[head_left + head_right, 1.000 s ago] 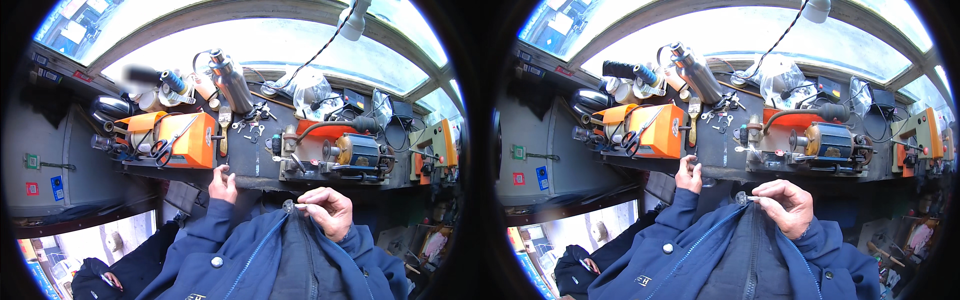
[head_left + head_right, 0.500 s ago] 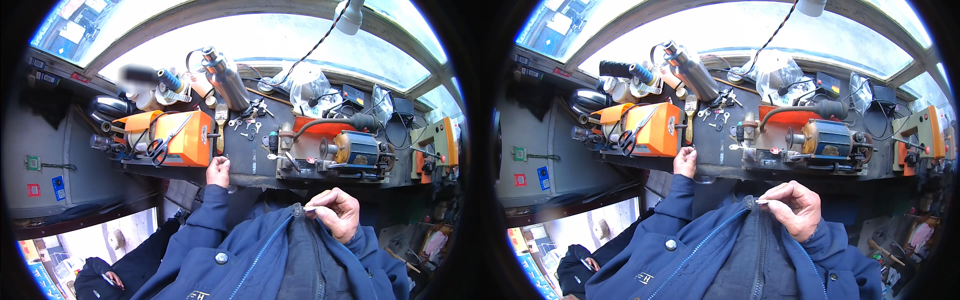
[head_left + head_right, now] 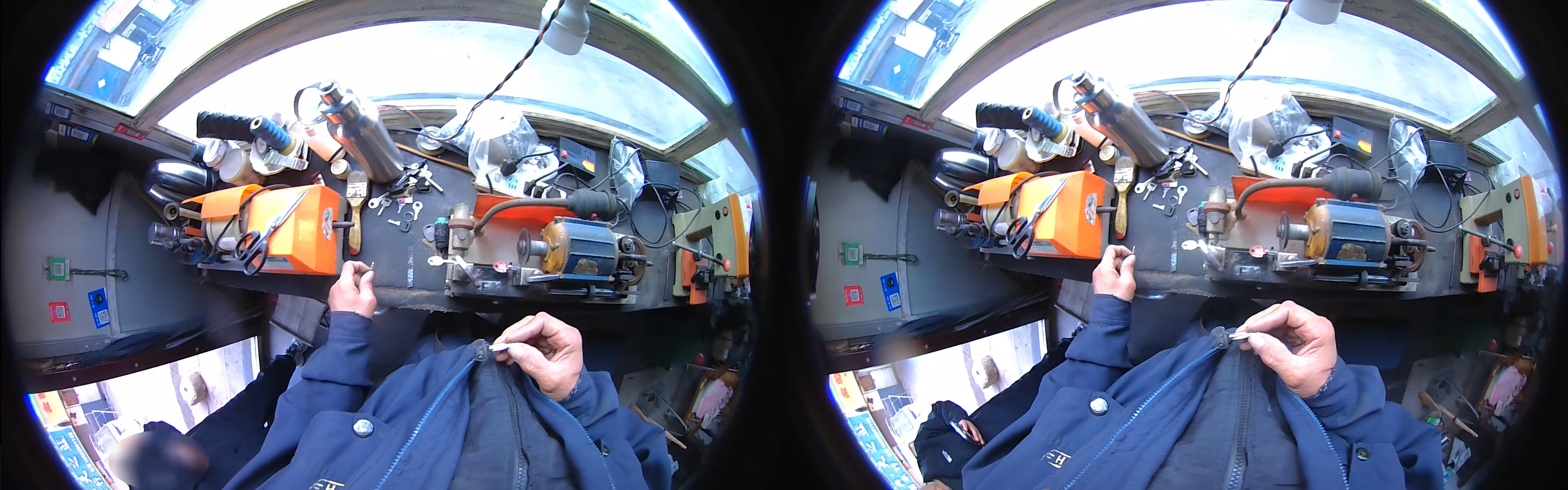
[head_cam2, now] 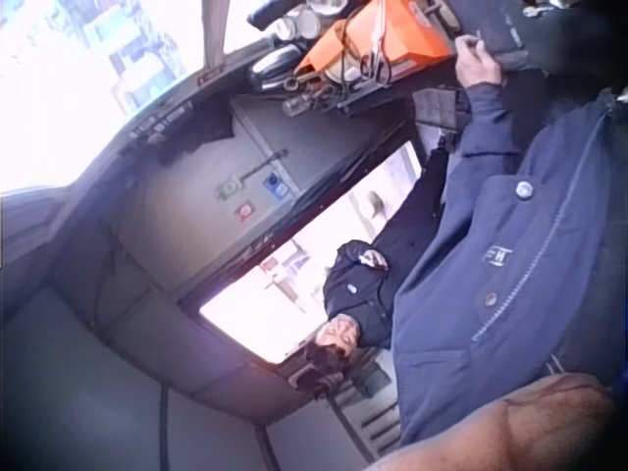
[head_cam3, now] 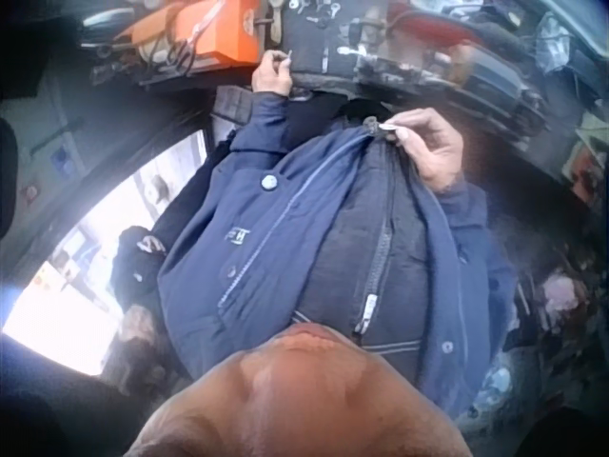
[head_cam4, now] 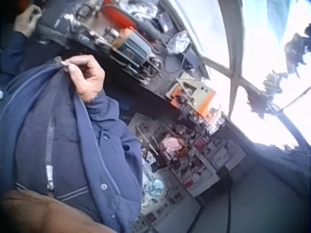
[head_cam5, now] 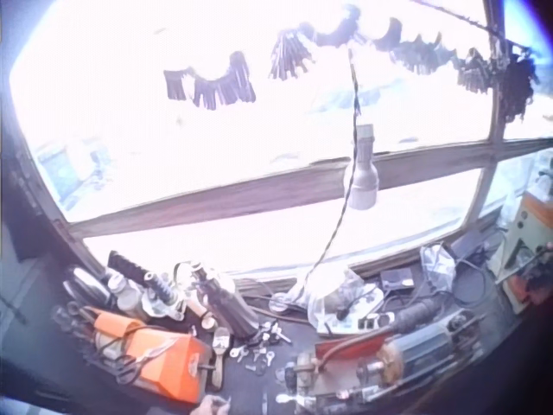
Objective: The person secures a key in a key-cutting machine, grinds its profile against a rotating wheel, and repeatedly checks the cut by comparing it to the original key. After finishing, the person hands the duplicated key to a customer.
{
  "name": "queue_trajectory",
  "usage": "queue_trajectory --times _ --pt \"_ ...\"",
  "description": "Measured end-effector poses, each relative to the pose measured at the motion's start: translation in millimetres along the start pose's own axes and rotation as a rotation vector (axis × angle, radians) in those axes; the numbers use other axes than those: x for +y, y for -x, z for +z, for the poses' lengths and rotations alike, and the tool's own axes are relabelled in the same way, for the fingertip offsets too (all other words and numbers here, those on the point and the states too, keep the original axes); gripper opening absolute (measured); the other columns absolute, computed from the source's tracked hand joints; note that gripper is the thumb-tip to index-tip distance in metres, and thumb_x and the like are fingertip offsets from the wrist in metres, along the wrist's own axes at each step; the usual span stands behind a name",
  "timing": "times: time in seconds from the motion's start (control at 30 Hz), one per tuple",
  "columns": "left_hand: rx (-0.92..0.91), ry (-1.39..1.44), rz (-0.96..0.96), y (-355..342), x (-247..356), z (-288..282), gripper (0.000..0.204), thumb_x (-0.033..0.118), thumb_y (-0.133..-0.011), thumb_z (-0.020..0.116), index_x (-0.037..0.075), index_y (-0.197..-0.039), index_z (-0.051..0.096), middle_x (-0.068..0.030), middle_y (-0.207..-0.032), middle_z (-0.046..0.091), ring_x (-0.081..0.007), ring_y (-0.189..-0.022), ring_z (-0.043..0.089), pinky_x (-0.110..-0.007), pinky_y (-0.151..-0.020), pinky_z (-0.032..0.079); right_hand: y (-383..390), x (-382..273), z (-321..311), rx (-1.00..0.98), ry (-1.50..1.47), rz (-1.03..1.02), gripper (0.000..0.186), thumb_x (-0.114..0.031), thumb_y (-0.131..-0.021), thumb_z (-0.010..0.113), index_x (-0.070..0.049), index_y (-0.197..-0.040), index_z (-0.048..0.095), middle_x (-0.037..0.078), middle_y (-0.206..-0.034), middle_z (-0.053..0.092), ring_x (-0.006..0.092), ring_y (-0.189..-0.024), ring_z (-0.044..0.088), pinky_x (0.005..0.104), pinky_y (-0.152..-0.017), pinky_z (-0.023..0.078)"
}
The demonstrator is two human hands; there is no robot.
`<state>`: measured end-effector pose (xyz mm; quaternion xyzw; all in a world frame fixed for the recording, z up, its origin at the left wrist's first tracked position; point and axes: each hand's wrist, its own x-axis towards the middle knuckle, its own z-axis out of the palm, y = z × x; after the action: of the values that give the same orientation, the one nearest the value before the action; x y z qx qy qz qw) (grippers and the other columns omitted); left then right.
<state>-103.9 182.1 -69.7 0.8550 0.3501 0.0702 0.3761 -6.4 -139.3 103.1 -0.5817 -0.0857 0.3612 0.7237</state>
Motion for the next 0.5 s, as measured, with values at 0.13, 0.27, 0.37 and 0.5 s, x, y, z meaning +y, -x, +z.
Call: queue_trajectory --times 0.13,0.27,0.37,0.5 --pt "0.067 -0.303 0.043 -5.9 4.7 6.8 0.016 0.018 -0.092 0.066 0.013 -0.106 0.06 -0.0145 -0.08 0.07 -0.0376 -0.078 0.07 -0.049 -0.069 0.052 1.4 1.4 -8.6 -0.01 0.002 -0.002 0.008 0.002 -0.093 0.066 0.004 -0.101 0.066 0.012 -0.099 0.07 0.0148 -0.088 0.068 0.0284 -0.084 0.055" --pt "0.054 -0.299 -0.077 -1.0 13.3 10.0 0.019 0.017 -0.092 0.065 0.013 -0.11 0.059 -0.0155 -0.083 0.071 -0.0388 -0.081 0.071 -0.049 -0.071 0.053 3.0 2.4 -17.9 0.014 -0.001 0.019 0.009 0.002 -0.093 0.067 0.003 -0.102 0.067 0.01 -0.097 0.069 0.014 -0.087 0.068 0.0276 -0.084 0.055" --pt "0.009 0.137 0.033 22.1 35.9 3.7 0.023 0.008 -0.091 0.068 0.008 -0.113 0.059 -0.0046 -0.071 0.062 -0.0177 -0.059 0.06 -0.033 -0.058 0.049 2.0 3.8 -23.9 0.04 -0.018 0.043 0.009 0.001 -0.093 0.068 0.003 -0.102 0.068 0.009 -0.097 0.07 0.012 -0.086 0.067 0.0263 -0.081 0.054" --pt "-0.518 0.818 -0.105 76.8 89.8 -11.0 0.023 0.007 -0.096 0.063 0.002 -0.118 0.059 -0.0008 -0.083 0.062 -0.0053 -0.067 0.055 -0.023 -0.061 0.046 -2.4 6.6 -29.1 0.064 -0.046 0.117 0.011 -0.001 -0.094 0.069 0.003 -0.104 0.067 0.009 -0.098 0.07 0.0106 -0.083 0.067 0.0243 -0.075 0.054"
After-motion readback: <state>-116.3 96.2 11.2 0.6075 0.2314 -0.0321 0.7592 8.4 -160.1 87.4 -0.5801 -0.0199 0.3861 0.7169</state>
